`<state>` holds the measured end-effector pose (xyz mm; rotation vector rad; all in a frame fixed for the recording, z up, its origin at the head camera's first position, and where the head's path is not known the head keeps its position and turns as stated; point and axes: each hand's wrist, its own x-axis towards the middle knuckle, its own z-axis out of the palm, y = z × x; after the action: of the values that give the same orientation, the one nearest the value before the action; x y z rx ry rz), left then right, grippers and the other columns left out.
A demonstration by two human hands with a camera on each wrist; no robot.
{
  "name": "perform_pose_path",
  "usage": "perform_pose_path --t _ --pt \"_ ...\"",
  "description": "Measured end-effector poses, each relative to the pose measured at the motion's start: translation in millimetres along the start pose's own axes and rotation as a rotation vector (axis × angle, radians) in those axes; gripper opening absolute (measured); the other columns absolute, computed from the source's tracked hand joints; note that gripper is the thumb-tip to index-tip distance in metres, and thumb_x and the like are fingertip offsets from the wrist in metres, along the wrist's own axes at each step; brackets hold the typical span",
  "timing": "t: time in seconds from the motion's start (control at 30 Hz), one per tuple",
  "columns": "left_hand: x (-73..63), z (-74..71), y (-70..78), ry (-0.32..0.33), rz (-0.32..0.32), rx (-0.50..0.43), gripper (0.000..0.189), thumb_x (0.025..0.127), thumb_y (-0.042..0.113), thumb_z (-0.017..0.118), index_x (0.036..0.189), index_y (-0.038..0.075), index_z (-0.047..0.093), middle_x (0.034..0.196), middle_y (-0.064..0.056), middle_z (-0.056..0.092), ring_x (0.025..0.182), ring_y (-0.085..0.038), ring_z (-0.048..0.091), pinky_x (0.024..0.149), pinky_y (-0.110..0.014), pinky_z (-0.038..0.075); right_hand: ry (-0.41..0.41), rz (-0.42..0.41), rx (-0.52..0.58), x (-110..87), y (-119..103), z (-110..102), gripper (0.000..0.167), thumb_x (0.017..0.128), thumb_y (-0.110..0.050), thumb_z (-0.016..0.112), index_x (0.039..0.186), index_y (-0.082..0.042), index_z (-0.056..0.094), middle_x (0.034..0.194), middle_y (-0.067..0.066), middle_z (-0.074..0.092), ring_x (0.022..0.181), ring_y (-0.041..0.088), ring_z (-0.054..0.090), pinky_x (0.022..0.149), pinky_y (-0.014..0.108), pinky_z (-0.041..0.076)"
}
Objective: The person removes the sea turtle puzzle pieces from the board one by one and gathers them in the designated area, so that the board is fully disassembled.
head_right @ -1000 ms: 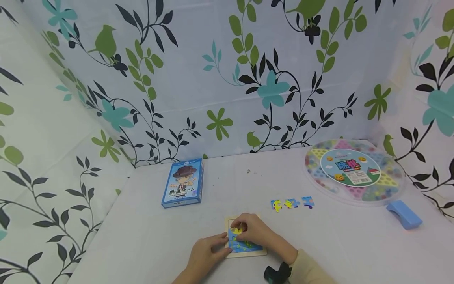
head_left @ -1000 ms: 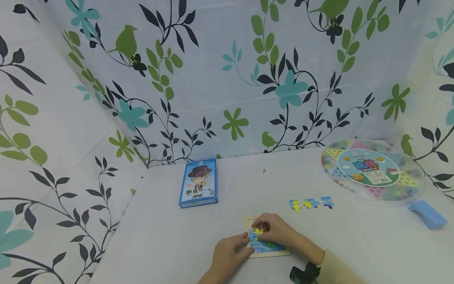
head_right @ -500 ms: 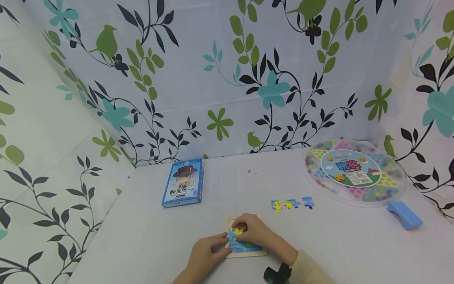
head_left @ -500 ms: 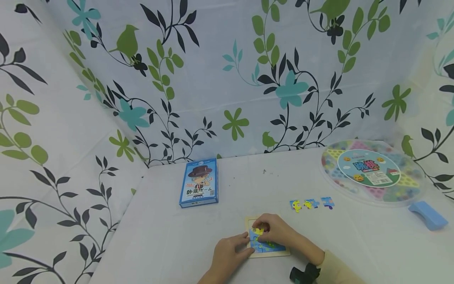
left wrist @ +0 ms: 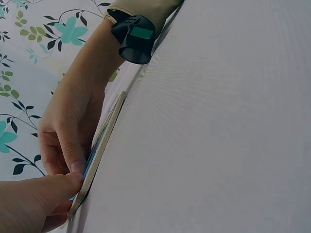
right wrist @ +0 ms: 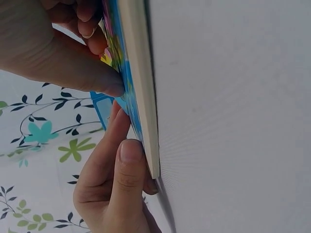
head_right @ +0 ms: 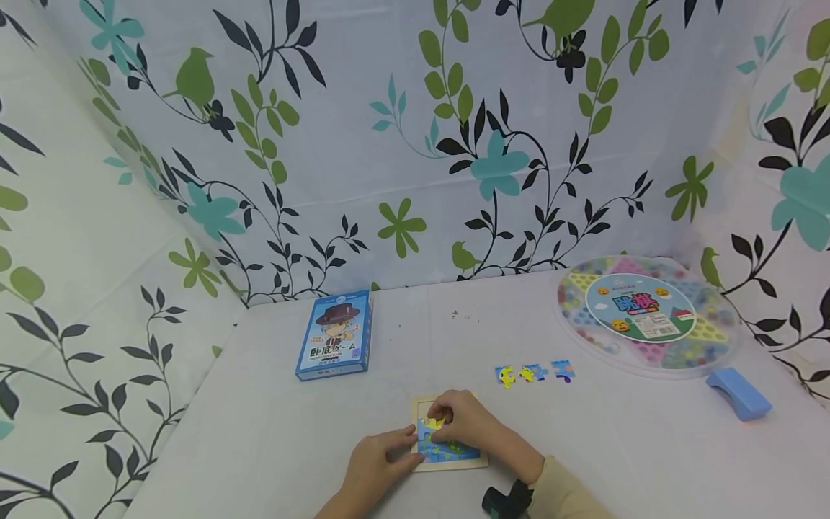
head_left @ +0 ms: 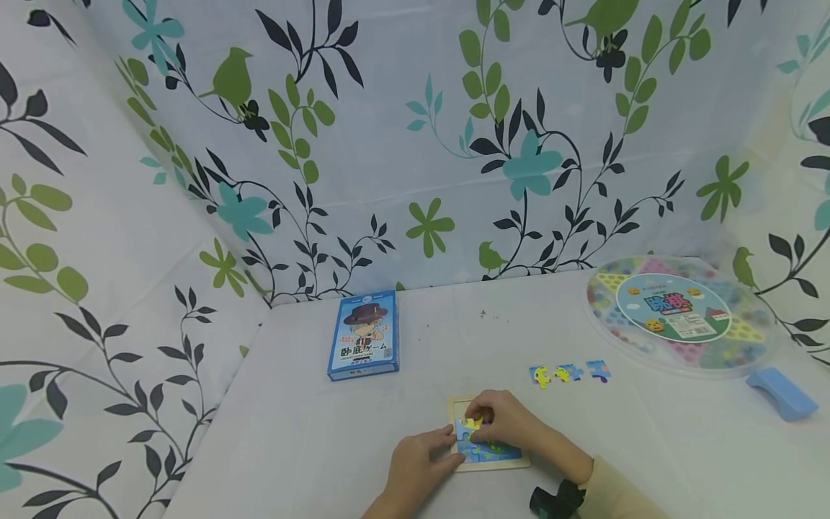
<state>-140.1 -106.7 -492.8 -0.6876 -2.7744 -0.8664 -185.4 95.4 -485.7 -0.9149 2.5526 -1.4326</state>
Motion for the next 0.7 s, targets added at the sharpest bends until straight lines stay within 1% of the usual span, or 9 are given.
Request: perform_pose_path --t 0.17,0.3,0.4,0.7 --pt "-0.6 -0.3 -0.3 0.007 0.012 -0.004 0.032 0.076 0.038 0.068 0.095 0.013 0.07 0.103 0.006 0.064 0.092 -0.012 0.06 0.076 -0.031 0.046 -0.006 -0.046 -0.007 -0.2 2.3 -0.2 0.022 0.069 -0.01 0.076 0.088 -0.007 0.065 0.078 -0.006 0.056 0.064 0.006 0.048 0.058 0.021 0.043" --pt "-0.3 0.1 -0.7 -0.002 0.004 -0.013 0.033 0.076 0.04 0.067 0.095 0.013 0.07 0.103 0.006 0.063 0.093 -0.013 0.059 0.076 -0.032 0.046 0.0 -0.083 -0.005 0.2 3.7 0.2 0.02 0.07 -0.008 0.075 0.087 -0.006 0.065 0.078 -0.006 0.056 0.064 0.006 0.048 0.057 0.021 0.043" --pt "-0.3 1.6 -1.9 0.0 0.006 -0.022 0.034 0.077 0.041 0.066 0.095 0.013 0.07 0.103 0.006 0.063 0.093 -0.013 0.059 0.077 -0.031 0.046 0.004 -0.091 -0.005 1.0 3.4 0.3 0.018 0.07 -0.005 0.073 0.086 -0.006 0.066 0.078 -0.005 0.056 0.064 0.006 0.049 0.057 0.021 0.044" --pt "-0.7 1.0 -2.0 0.008 0.022 -0.026 0.033 0.076 0.04 0.067 0.094 0.012 0.07 0.103 0.005 0.063 0.092 -0.013 0.06 0.076 -0.031 0.046 -0.02 -0.065 -0.001 1.5 0.0 -0.2 0.02 0.071 -0.003 0.072 0.089 -0.006 0.066 0.08 -0.005 0.056 0.065 0.007 0.048 0.058 0.021 0.044"
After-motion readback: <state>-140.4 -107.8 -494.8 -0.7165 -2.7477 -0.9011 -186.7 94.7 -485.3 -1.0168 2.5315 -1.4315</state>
